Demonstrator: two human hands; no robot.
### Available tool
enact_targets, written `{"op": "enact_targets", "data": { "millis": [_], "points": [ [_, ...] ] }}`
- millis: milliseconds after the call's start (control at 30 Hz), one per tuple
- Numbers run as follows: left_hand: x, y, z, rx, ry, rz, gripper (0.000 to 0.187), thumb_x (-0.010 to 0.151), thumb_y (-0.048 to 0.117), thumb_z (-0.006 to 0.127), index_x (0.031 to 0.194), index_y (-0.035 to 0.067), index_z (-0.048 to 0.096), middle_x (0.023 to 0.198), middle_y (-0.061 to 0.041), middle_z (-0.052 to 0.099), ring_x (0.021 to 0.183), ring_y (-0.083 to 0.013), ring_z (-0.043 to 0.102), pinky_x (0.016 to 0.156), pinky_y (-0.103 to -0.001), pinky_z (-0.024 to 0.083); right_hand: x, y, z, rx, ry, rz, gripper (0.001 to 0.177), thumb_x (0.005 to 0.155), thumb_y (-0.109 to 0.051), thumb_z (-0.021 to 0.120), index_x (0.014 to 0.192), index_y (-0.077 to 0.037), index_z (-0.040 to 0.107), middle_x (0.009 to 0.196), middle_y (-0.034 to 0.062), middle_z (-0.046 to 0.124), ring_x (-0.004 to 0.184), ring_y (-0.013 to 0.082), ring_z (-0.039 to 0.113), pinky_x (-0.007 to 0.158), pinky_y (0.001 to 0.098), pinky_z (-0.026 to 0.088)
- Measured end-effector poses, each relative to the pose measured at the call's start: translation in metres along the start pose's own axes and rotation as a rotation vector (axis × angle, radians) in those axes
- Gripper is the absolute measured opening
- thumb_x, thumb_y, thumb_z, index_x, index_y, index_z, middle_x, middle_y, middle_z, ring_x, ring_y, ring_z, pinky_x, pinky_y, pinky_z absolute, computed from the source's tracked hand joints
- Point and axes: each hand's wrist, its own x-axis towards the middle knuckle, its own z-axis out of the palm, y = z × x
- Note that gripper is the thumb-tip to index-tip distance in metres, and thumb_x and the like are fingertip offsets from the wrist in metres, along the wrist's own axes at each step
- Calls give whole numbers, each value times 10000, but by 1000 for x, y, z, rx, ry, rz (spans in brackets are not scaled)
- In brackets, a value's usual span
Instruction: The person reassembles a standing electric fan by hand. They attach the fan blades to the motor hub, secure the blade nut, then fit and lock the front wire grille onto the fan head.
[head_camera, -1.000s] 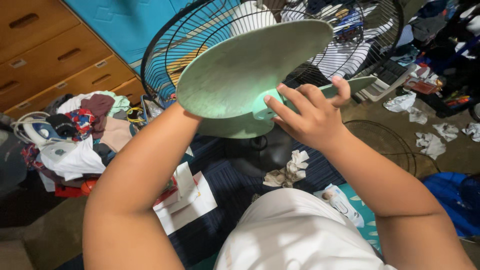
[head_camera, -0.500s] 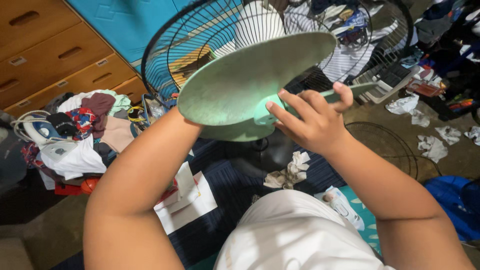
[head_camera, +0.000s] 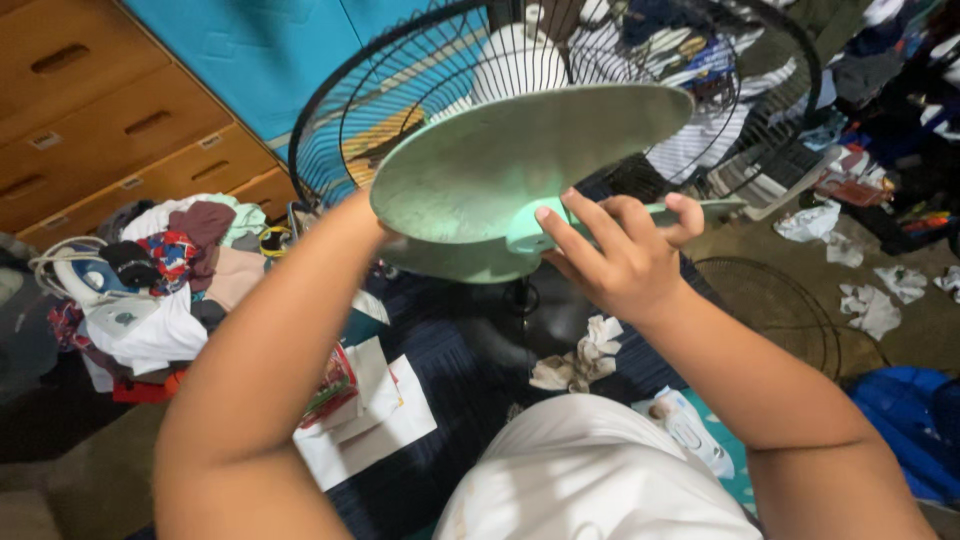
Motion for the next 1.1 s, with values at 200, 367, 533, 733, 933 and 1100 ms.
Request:
{"op": "enact_targets", "data": {
  "millis": [200, 367, 533, 733, 933, 1100],
  "points": [
    [-125, 47, -8, -115, 651, -153, 272, 986, 210, 682, 1130, -14, 734, 1030, -104, 751, 915, -173, 679, 817, -316, 553, 5, 2, 4, 10, -5, 25, 457, 933, -422, 869, 1340, -258, 745, 1283, -46, 704, 998, 154, 615, 1075, 505, 187],
    [-128, 4, 4, 287, 1140, 314, 637, 1013, 467, 690, 1351, -29, 478, 1283, -161, 614, 1188, -262, 575, 1074, -339, 485, 16, 6, 12, 44, -65, 31, 515, 865, -406, 880, 1340, -264, 739, 1303, -23, 700, 1044, 178, 615, 1086, 523, 190],
    [-76, -36, 3, 47, 1086, 286, 618, 1116, 489, 616, 1397, -60, 570, 1250, -131, 720, 1129, -204, 706, 1033, -328, 584, 25, 10, 24, 46, -34, 20, 540, 866, -410, 889, 1357, -241, 740, 1296, -23, 699, 1068, 186, 624, 1107, 542, 189],
    [-71, -49, 3, 266, 1196, 336, 431, 1150, 294, 522, 1166, -97, 703, 987, -131, 767, 877, -167, 736, 771, -261, 571, 15, 13, 28, 82, -42, 60, 521, 870, -431, 891, 1332, -252, 732, 1269, -20, 695, 1042, 191, 624, 1095, 535, 187],
    [-76, -58, 7, 462, 1227, 307, 320, 1150, 225, 569, 1182, -43, 741, 956, -134, 763, 815, -202, 736, 712, -277, 566, 8, 12, 35, 201, -36, 165, 552, 855, -441, 910, 1310, -184, 732, 1289, 20, 693, 990, 210, 602, 1090, 538, 188],
    [-81, -41, 13, 485, 1235, 262, 258, 1130, 210, 599, 1222, 10, 733, 965, -146, 757, 828, -253, 745, 773, -335, 572, 11, 15, 37, 260, -12, 162, 504, 867, -432, 924, 1256, -167, 746, 1271, 32, 700, 1026, 219, 597, 1080, 522, 185]
  ]
}}
